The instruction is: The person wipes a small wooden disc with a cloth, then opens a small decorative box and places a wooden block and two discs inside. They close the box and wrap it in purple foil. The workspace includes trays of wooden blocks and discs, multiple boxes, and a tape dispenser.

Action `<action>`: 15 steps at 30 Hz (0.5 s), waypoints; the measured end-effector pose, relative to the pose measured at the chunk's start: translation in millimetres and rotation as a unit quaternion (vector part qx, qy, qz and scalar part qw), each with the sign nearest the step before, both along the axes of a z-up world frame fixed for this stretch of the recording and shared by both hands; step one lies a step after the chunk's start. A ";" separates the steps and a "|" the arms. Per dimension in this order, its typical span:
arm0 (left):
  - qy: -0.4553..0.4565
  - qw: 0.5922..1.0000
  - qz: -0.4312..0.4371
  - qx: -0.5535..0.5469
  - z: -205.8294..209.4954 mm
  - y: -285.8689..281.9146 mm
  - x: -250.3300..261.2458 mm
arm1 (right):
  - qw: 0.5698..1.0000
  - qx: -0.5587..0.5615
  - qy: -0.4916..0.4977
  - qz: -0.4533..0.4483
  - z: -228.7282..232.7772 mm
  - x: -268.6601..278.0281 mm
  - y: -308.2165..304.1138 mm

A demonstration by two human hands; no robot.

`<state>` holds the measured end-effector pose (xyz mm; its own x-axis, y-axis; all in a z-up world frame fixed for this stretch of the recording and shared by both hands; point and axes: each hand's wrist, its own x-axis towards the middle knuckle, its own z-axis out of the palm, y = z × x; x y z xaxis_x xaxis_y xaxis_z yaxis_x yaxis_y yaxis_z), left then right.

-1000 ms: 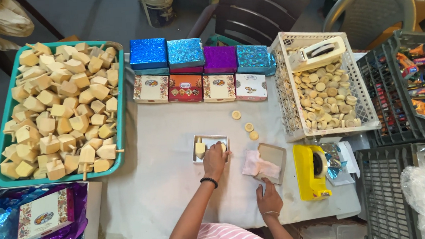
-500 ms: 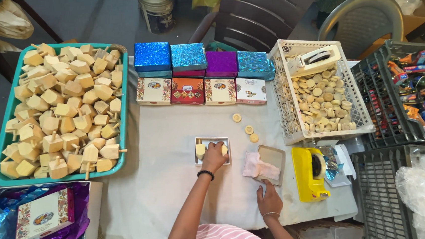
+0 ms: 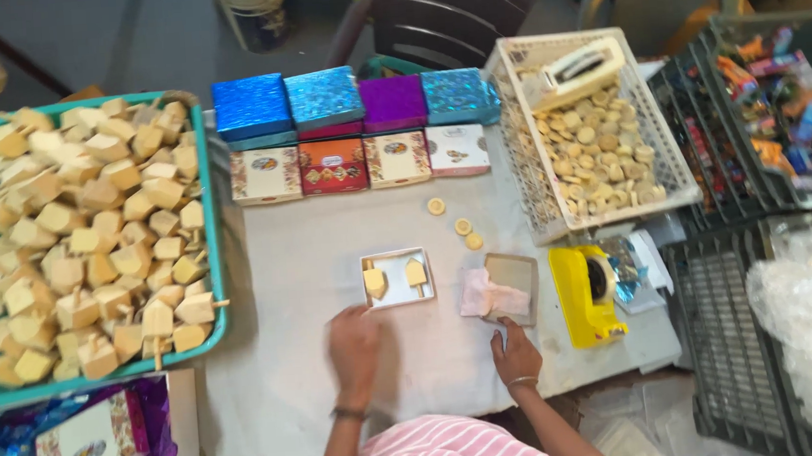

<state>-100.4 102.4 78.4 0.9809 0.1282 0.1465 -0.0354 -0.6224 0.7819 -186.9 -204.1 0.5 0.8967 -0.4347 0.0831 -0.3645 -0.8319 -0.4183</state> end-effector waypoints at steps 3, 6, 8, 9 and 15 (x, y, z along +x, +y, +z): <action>0.071 0.985 0.157 0.003 8.5 71.6 -46.9 | 1.000 -0.014 0.005 0.003 -6.3 -1.1 -3.1; 0.045 0.959 0.256 -0.110 -112.8 160.8 -117.9 | 0.999 -0.022 -0.024 0.017 -0.4 -2.4 -1.0; 0.040 0.966 0.250 -0.053 -103.7 152.9 -109.4 | 1.000 0.004 -0.007 -0.005 -2.5 -2.7 -7.0; 0.034 0.968 0.247 0.005 -99.8 150.4 -105.6 | 0.999 0.031 0.010 -0.023 -4.3 -2.0 -8.6; 0.058 0.867 0.297 0.395 -46.3 181.3 -190.0 | 0.980 0.112 -0.165 0.003 -47.8 -22.5 -23.0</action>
<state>-290.4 283.7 32.1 0.7906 0.5203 0.3228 0.5252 -0.8473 0.0792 -209.4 -227.1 -47.4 0.8398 -0.4698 0.2722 -0.1742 -0.7079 -0.6846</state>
